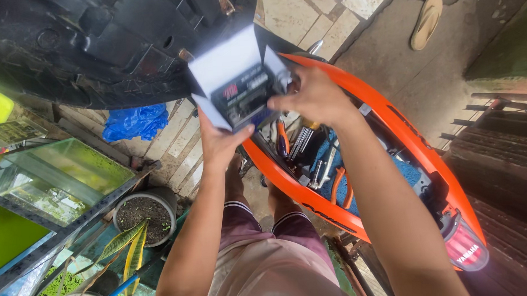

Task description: The person uses a wrench and pliers to loosen and remove a bolt from the rear brake assembly of an orange motorcycle. They then place the tools and a battery into the under-seat storage compartment.

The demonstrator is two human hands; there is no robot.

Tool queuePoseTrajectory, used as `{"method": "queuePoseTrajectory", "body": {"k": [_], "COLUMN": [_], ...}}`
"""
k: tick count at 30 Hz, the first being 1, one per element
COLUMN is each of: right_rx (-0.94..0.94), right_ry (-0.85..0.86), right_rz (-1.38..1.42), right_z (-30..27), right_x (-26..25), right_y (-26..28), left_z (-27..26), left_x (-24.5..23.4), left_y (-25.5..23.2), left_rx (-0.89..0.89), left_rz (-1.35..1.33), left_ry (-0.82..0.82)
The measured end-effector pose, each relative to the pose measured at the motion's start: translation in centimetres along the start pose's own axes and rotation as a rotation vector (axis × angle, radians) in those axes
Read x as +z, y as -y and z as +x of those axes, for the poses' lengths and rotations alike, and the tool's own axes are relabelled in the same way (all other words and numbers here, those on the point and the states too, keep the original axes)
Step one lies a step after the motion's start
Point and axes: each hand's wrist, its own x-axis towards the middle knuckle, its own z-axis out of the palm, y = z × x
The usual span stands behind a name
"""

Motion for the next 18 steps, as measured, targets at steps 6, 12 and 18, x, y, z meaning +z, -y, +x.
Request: {"method": "queuePoseTrajectory", "body": {"k": [6, 12, 18], "right_rx": [-0.22, -0.337, -0.379], "right_ry": [-0.223, -0.316, -0.366], "right_rz": [0.161, 0.108, 0.243], "right_z": [3.9, 6.1, 7.5], "right_x": [0.5, 2.9, 4.5], "right_y": [1.2, 0.1, -1.5], "left_z": [4.7, 5.5, 6.0], "left_x": [0.8, 0.3, 0.9], "left_y": [0.7, 2.6, 2.1], "left_rx": [0.053, 0.085, -0.035], "left_rz": [0.144, 0.298, 0.32], "left_ry": [-0.017, -0.098, -0.143]}}
